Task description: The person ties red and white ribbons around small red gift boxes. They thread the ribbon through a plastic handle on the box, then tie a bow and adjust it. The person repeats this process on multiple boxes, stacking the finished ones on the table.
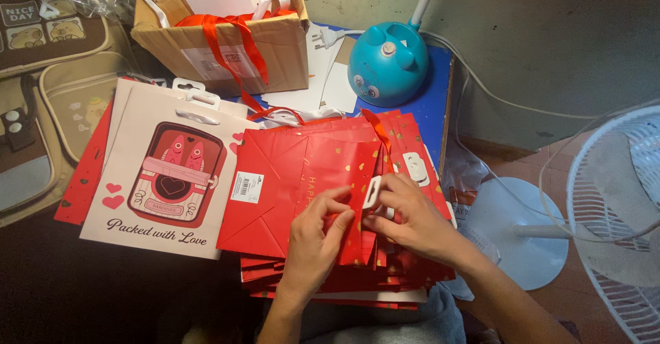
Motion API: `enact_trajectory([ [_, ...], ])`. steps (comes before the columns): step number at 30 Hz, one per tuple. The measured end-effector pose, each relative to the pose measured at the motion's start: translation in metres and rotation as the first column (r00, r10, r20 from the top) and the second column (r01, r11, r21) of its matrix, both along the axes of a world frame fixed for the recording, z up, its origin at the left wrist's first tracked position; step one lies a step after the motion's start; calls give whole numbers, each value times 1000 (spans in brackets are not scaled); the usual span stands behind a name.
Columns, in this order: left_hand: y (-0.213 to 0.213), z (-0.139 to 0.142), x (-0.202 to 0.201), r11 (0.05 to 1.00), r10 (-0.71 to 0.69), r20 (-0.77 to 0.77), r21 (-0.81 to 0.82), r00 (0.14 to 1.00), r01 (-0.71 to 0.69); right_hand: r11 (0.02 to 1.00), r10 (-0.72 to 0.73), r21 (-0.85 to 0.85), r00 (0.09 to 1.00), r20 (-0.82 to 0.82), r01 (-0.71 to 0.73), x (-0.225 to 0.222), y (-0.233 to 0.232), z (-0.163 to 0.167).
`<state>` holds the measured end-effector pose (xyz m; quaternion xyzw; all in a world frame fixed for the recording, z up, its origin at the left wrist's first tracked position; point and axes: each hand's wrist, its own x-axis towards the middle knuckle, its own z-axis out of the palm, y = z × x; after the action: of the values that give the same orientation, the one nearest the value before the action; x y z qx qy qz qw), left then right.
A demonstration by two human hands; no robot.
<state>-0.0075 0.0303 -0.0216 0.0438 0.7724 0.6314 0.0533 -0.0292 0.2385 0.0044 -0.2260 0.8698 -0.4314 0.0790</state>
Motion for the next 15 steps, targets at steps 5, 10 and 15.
enact_trajectory([
  [5, 1, -9, 1, 912, 178, 29, 371, 984, -176, 1000, -13, -1, 999, 48, 13, 1, 1, 1],
  [10, -3, -8, 0, 903, 64, 13, 426, 998, -63, 1000, -5, 5, 999, 37, 4, 0, 2, -1],
  [15, -8, -1, -2, 994, -102, -96, 16, 990, 104, 1000, 1, 0, 1000, 26, -1, -1, 2, -1],
])
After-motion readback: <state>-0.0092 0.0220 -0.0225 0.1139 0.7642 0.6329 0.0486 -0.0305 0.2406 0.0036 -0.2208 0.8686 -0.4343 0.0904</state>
